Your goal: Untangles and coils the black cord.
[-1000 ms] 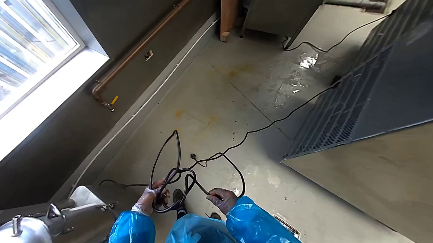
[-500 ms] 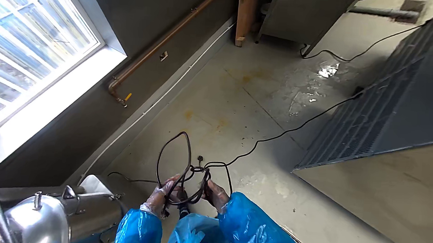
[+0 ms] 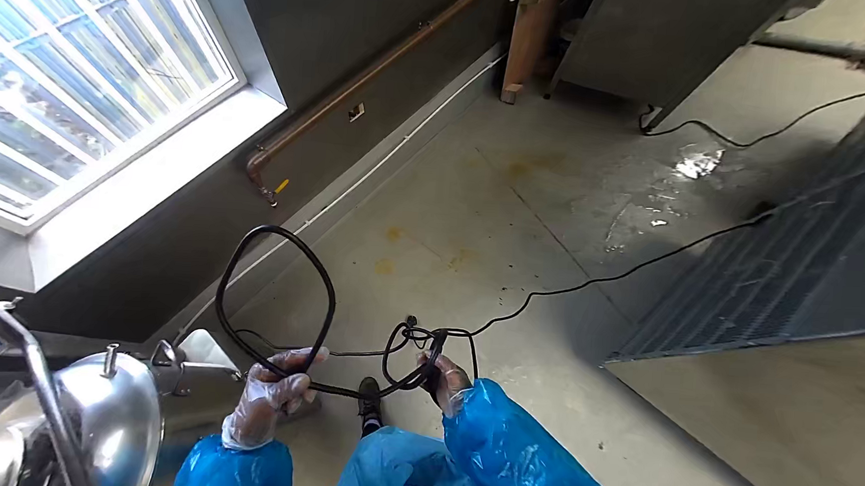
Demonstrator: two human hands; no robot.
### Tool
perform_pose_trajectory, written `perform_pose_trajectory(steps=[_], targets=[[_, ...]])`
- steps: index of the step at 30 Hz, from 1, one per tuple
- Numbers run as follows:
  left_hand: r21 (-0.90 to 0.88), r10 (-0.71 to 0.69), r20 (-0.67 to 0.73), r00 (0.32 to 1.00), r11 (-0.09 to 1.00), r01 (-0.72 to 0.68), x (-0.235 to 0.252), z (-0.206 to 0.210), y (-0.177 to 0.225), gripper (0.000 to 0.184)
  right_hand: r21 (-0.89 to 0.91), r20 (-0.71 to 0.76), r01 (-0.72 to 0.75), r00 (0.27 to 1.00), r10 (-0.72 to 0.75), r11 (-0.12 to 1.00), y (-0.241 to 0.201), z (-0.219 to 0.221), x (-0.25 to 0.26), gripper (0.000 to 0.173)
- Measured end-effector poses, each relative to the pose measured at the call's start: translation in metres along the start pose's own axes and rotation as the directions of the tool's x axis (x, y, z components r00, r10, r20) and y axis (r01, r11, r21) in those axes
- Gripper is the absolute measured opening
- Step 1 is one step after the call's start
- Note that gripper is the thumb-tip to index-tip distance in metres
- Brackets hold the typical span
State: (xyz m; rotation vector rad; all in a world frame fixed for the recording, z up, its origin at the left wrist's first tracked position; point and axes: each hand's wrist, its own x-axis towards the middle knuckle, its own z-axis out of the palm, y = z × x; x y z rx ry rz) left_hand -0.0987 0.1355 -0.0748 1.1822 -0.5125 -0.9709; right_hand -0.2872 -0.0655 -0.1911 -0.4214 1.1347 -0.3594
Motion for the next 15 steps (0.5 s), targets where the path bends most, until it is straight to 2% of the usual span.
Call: perform_pose_trajectory(steps=[2,6,10,12,15], targets=[[0.044,0.017,0.008,1.0,0.999,-0.017,-0.004,0.009,0.001,0.032,0.016,0.026,0.018,0.999,-0.018,1.0,-0.002,-0.003,0.003,0.025],[0.159,0.212,-0.227,0.95,0.971,-0.178,0.009,0.025,0.001,0.027,-0.028,0.183,0.001,0.983,0.005,1.0,0.006,-0.013,0.005,0.026],[0.335,0.208,-0.398,0.893,0.94,-0.07,0.042,0.052,0.019,0.03,-0.046,0.29,-0.074,0.953,0.085,0.996,0.011,-0.015,-0.006,0.032],[0.484,0.194,-0.403,0.894,0.874,0.028,0.059,0.064,0.021,0.034,-0.018,0.328,-0.083,0.941,0.084,0.996,0.013,-0.018,-0.006,0.033],[0.648,0.248,-0.284,0.926,0.762,-0.005,0.086,0.074,0.009,0.043,0.006,0.379,-0.093,0.922,0.084,0.996,0.01,-0.022,-0.011,0.035]])
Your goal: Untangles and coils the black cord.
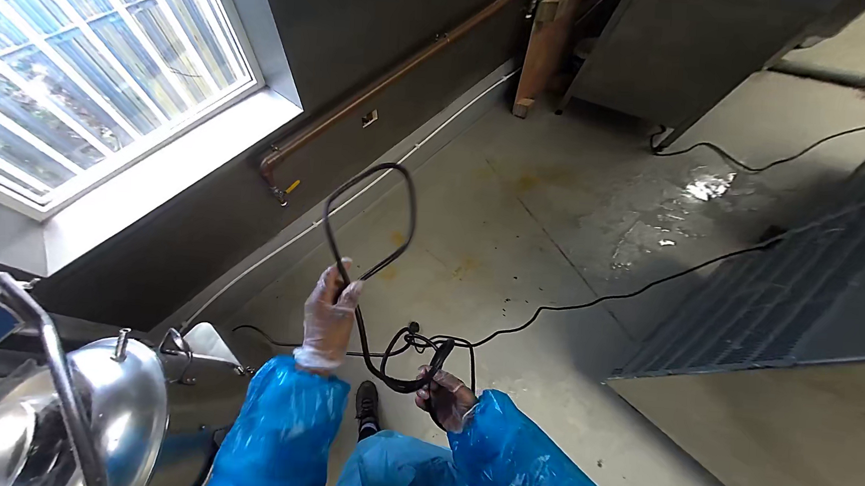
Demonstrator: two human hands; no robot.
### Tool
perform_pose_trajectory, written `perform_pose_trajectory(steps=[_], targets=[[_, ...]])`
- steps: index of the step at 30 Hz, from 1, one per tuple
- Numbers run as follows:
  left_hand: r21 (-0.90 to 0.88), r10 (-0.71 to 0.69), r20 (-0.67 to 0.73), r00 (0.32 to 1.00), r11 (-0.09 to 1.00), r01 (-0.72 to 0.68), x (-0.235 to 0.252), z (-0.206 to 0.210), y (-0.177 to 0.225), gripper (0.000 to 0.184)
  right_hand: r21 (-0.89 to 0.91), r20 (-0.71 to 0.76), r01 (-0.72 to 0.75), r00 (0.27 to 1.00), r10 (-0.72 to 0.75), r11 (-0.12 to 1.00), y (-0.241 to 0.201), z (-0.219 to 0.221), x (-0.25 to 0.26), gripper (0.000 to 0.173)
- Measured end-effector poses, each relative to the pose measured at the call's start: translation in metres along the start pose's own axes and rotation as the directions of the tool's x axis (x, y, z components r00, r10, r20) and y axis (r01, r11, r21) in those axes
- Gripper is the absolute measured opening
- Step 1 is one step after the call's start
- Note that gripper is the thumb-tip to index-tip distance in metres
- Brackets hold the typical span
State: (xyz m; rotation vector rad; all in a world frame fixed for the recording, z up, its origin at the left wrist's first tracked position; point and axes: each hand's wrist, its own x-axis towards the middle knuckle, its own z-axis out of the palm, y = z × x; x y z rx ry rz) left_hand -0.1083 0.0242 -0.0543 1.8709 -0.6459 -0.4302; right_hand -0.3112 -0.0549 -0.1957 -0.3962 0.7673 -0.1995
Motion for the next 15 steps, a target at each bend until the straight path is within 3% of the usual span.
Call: perform_pose_trajectory(steps=[3,6,11,13,15], targets=[[0.111,-0.067,-0.005,0.998,0.992,0.067,0.03,0.023,-0.028,0.04,-0.007,-0.054,-0.038,0.998,0.037,0.999,-0.006,0.012,-0.009,0.041],[0.235,-0.205,0.125,0.971,0.957,0.172,0.048,0.032,-0.062,0.047,0.023,-0.147,-0.12,0.981,0.123,0.992,-0.015,0.015,-0.009,0.042],[0.38,-0.399,0.164,0.902,0.869,0.316,0.028,0.027,-0.131,0.053,0.11,-0.26,-0.102,0.957,0.128,0.989,-0.01,0.014,-0.011,0.038],[0.337,-0.391,0.087,0.916,0.877,0.342,0.009,0.014,-0.134,0.048,0.143,-0.285,-0.094,0.949,0.132,0.985,-0.01,0.017,-0.01,0.038],[0.329,-0.254,-0.012,0.967,0.912,0.244,-0.019,0.004,-0.117,0.038,0.155,-0.299,-0.103,0.943,0.146,0.983,-0.007,0.022,-0.006,0.039]])
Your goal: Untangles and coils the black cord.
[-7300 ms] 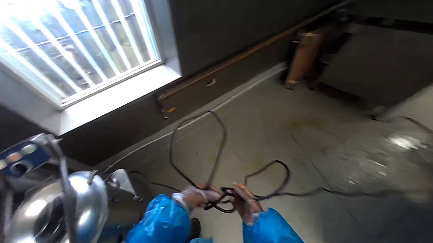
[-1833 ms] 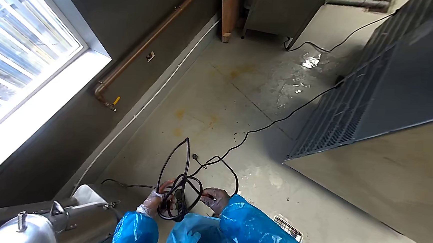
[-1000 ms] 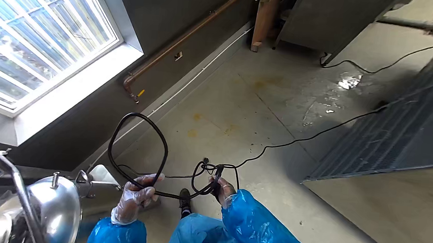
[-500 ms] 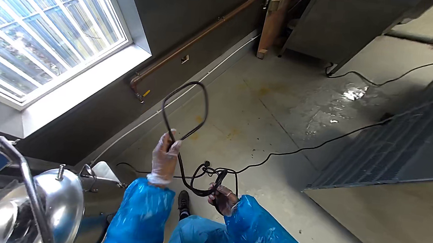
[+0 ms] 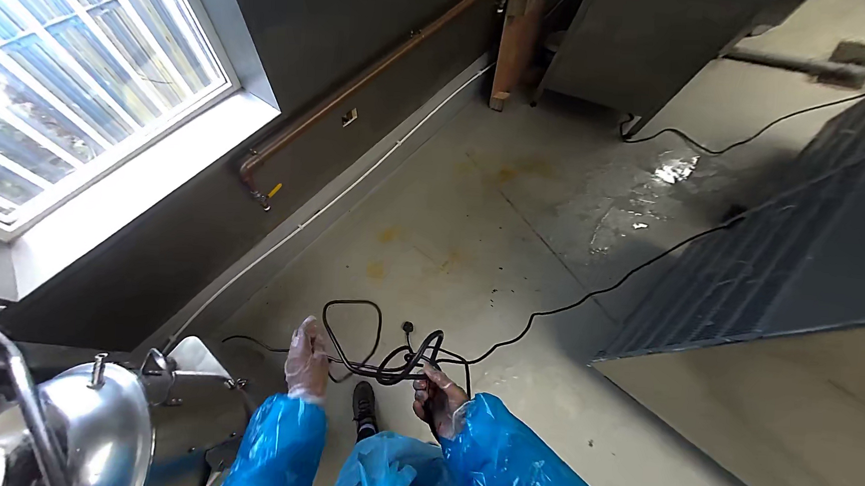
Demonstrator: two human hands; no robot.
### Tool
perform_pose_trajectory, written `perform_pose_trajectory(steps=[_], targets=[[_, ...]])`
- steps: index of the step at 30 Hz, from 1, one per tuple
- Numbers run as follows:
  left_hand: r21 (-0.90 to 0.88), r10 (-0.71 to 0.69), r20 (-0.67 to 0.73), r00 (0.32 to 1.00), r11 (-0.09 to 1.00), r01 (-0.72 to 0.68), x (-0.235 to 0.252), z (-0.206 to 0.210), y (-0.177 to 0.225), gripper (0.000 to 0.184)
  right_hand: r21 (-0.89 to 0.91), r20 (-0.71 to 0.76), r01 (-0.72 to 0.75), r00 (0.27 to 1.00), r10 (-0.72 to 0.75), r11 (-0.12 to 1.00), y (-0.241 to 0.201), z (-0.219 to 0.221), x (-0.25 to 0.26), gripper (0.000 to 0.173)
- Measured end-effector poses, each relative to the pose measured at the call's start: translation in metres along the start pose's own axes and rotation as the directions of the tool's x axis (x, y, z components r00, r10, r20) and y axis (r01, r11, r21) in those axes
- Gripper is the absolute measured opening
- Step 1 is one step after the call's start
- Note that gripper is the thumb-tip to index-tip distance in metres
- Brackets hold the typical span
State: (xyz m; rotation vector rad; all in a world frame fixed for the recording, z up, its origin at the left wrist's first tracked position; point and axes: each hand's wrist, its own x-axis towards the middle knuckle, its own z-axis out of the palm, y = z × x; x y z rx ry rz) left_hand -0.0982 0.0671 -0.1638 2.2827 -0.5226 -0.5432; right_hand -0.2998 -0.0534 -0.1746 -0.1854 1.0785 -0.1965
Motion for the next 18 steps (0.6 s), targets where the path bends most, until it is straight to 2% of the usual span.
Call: perform_pose_trajectory(steps=[2,3,4,6,8,10,13,15,16,18], targets=[[0.003,0.265,-0.093,0.96,0.964,-0.266,-0.036,-0.001,0.007,0.033,-0.012,-0.008,-0.015,1.0,0.015,1.0,0.005,0.006,0.003,0.04],[0.024,0.388,-0.065,0.92,0.922,-0.387,-0.051,0.0,0.012,0.034,-0.016,0.001,-0.018,1.0,0.018,1.0,0.007,0.009,0.005,0.04],[0.054,0.453,0.017,0.891,0.89,-0.453,-0.063,0.001,0.019,0.038,-0.019,0.006,-0.018,1.0,0.018,1.0,0.009,0.013,0.007,0.04],[0.167,0.444,0.139,0.885,0.87,-0.463,-0.073,0.008,0.034,0.041,-0.039,-0.001,-0.021,1.0,0.021,0.999,0.011,0.021,0.01,0.04],[0.29,0.413,0.144,0.899,0.851,-0.437,-0.068,0.017,0.039,0.032,-0.051,0.012,-0.02,1.0,0.02,0.998,0.012,0.025,0.013,0.04],[0.348,0.524,-0.008,0.852,0.8,-0.489,-0.058,0.026,0.032,0.025,-0.054,0.02,-0.011,1.0,0.012,0.998,0.009,0.029,0.014,0.039],[0.37,0.58,-0.231,0.781,0.795,-0.481,-0.038,0.015,0.019,0.017,-0.08,-0.005,-0.018,1.0,0.017,0.997,0.007,0.035,0.005,0.036],[0.383,0.625,-0.285,0.727,0.769,-0.512,-0.021,0.007,0.004,0.014,-0.102,-0.043,-0.037,0.999,0.032,0.994,0.003,0.036,-0.002,0.035],[0.378,0.645,-0.248,0.723,0.752,-0.54,-0.014,0.006,-0.003,0.014,-0.107,-0.053,-0.053,0.997,0.048,0.993,0.002,0.033,-0.004,0.033],[0.301,0.613,-0.04,0.789,0.761,-0.576,-0.006,0.0,-0.005,0.014,-0.128,-0.044,-0.088,0.996,0.082,0.988,-0.003,0.023,-0.003,0.031]])
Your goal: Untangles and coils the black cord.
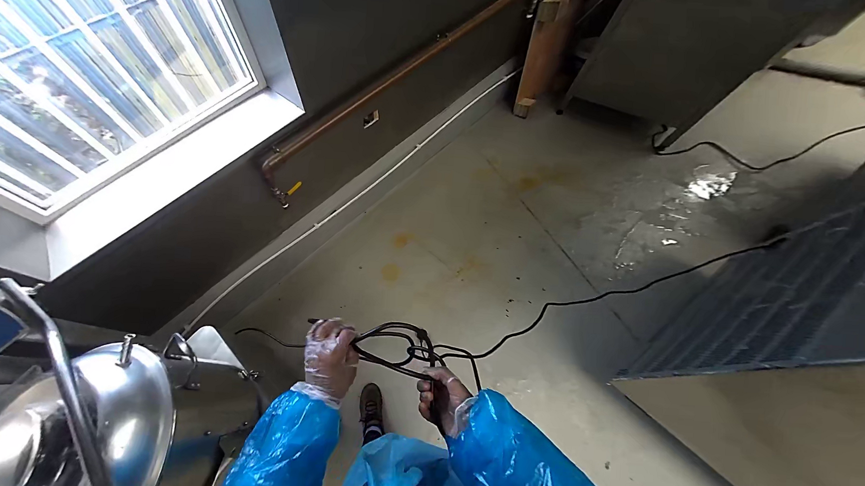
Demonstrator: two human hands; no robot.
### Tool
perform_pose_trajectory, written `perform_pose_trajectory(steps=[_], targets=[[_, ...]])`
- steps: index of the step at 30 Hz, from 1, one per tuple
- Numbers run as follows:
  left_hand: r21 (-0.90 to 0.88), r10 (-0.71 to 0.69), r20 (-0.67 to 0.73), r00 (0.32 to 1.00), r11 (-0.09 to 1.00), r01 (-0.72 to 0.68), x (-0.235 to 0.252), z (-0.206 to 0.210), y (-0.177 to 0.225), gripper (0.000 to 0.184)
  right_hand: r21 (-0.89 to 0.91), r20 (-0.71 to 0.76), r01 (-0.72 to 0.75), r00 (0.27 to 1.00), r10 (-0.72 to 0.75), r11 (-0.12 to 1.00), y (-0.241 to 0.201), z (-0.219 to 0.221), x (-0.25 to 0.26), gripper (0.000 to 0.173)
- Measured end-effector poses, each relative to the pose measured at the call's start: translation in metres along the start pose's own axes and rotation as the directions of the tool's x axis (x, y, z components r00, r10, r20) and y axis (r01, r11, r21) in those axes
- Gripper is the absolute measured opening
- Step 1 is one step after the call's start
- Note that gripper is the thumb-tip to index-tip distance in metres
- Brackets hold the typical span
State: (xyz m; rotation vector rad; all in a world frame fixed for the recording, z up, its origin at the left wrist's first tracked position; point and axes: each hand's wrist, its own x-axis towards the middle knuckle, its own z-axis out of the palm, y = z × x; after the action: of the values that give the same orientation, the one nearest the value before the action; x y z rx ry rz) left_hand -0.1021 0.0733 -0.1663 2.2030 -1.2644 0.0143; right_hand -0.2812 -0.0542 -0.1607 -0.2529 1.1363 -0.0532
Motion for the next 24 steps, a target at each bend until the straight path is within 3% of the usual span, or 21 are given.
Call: perform_pose_trajectory(steps=[2,4,6,8,9,11,13,14,15,17,19,21,24], targets=[[-0.027,-0.049,0.351,0.935,0.998,0.062,0.009,-0.013,0.005,0.018,-0.052,0.028,-0.036,0.999,0.037,0.998,-0.005,-0.016,0.001,0.033],[0.019,-0.111,0.64,0.76,0.992,0.129,0.022,-0.022,0.017,0.026,-0.139,0.03,-0.048,0.998,0.053,0.989,-0.011,-0.032,-0.001,0.036],[0.005,-0.132,0.725,0.676,0.982,0.186,0.019,-0.021,0.033,0.031,-0.226,-0.036,-0.012,0.999,0.004,0.974,-0.013,-0.041,0.001,0.036],[-0.15,-0.085,0.758,0.647,0.942,0.299,0.009,-0.013,0.047,0.03,-0.465,-0.166,0.056,0.975,-0.149,0.883,-0.017,-0.05,0.003,0.035],[-0.268,-0.044,0.731,0.681,0.899,0.346,0.004,-0.005,0.05,0.027,-0.68,-0.193,0.065,0.945,-0.264,0.731,-0.023,-0.056,-0.001,0.032],[-0.428,-0.018,0.684,0.729,0.8,0.421,-0.002,0.005,0.059,0.025,-0.964,-0.052,0.077,0.885,-0.463,0.255,-0.035,-0.069,-0.02,0.043],[-0.467,-0.018,0.682,0.731,0.759,0.454,0.001,0.01,0.074,0.026,-0.971,0.219,0.225,0.684,-0.696,-0.084,-0.032,-0.074,-0.039,0.056],[-0.457,-0.031,0.69,0.723,0.757,0.468,0.005,0.01,0.082,0.026,-0.926,0.357,0.329,0.603,-0.713,-0.186,-0.027,-0.069,-0.047,0.052],[-0.438,-0.042,0.697,0.716,0.765,0.471,0.008,0.009,0.089,0.025,-0.88,0.456,0.413,0.591,-0.665,-0.236,-0.018,-0.06,-0.055,0.046],[-0.411,0.004,0.72,0.694,0.809,0.421,0.013,0.009,0.098,0.023,-0.838,0.533,0.498,0.664,-0.525,-0.221,0.0,-0.042,-0.065,0.043],[-0.445,0.06,0.708,0.704,0.812,0.379,0.016,0.009,0.096,0.025,-0.752,0.551,0.651,0.534,-0.641,-0.104,0.013,-0.045,-0.058,0.042],[-0.464,-0.03,0.678,0.734,0.758,0.459,0.018,0.005,0.076,0.029,-0.545,0.487,0.834,0.394,-0.78,0.081,0.01,-0.055,-0.068,0.034],[-0.543,-0.145,0.609,0.78,0.641,0.543,0.016,0.006,0.032,0.019,-0.206,0.352,0.926,0.373,-0.858,0.318,-0.022,-0.086,-0.106,0.028]])
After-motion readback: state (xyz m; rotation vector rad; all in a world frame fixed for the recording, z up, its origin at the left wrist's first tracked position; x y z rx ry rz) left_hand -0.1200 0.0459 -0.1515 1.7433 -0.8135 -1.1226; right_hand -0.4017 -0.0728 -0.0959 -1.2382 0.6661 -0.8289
